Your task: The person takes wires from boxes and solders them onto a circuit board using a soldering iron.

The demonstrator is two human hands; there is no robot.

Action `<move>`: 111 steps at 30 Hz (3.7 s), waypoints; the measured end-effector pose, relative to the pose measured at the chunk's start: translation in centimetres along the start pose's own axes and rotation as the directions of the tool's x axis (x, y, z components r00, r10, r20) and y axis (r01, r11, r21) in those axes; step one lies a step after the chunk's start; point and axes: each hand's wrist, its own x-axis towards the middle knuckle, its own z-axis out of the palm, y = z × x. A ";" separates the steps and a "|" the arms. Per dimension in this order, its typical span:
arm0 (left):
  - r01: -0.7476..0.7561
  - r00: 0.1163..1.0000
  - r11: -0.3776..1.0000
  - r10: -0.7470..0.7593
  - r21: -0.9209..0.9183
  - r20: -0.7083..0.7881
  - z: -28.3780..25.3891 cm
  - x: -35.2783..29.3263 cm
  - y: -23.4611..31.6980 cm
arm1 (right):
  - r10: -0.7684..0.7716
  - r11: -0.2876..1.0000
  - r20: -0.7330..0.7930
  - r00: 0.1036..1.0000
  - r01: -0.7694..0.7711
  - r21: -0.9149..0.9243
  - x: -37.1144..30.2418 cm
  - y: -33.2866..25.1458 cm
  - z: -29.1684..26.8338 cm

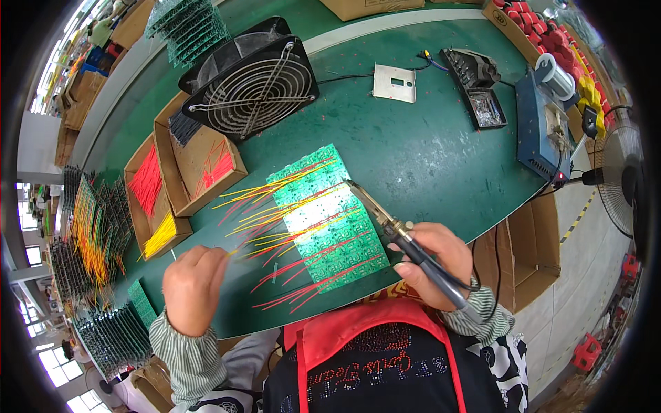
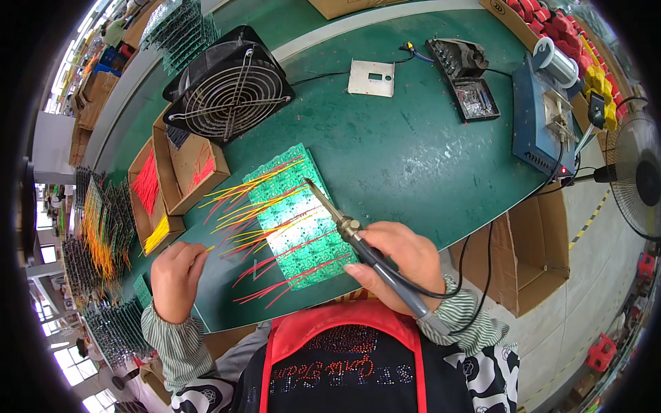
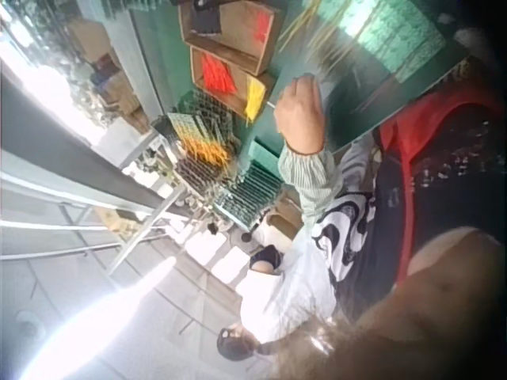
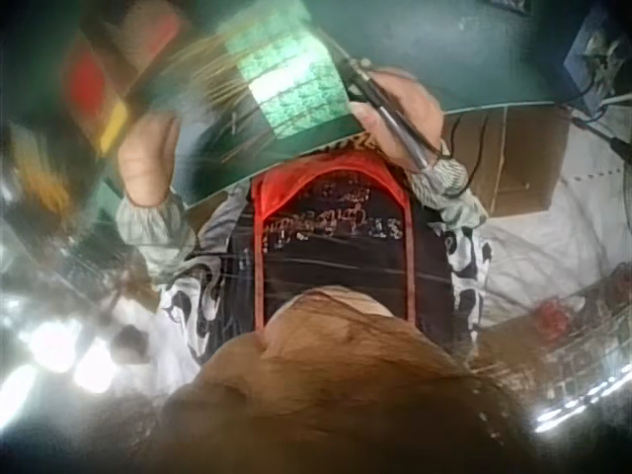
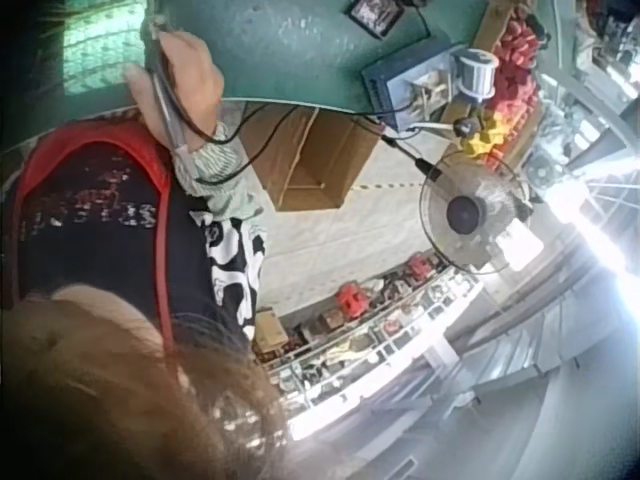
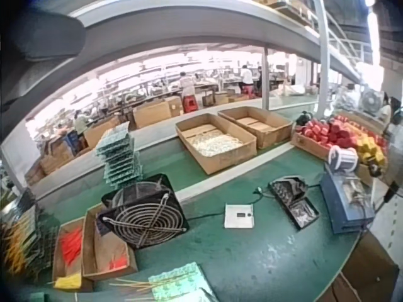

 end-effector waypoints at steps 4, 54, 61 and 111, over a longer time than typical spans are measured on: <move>0.083 0.995 0.894 -0.052 -0.441 0.082 0.3 0.8 4.8 | 0.040 0.996 -0.016 0.999 -0.038 0.085 0.3 -1.2 -1.4; 0.125 0.990 0.873 -0.139 -0.472 0.005 2.4 2.3 6.3 | 0.296 0.944 0.193 0.936 -0.317 0.091 1.3 -2.7 -2.2; 0.140 0.983 0.803 -0.045 -0.579 0.176 5.0 3.0 6.6 | 0.321 0.932 0.162 0.933 -0.341 0.120 1.2 -2.5 -1.9; 0.035 0.996 0.841 0.012 -0.540 0.084 5.6 4.5 8.4 | 0.347 0.929 0.126 0.929 -0.359 0.089 1.0 -2.2 -3.7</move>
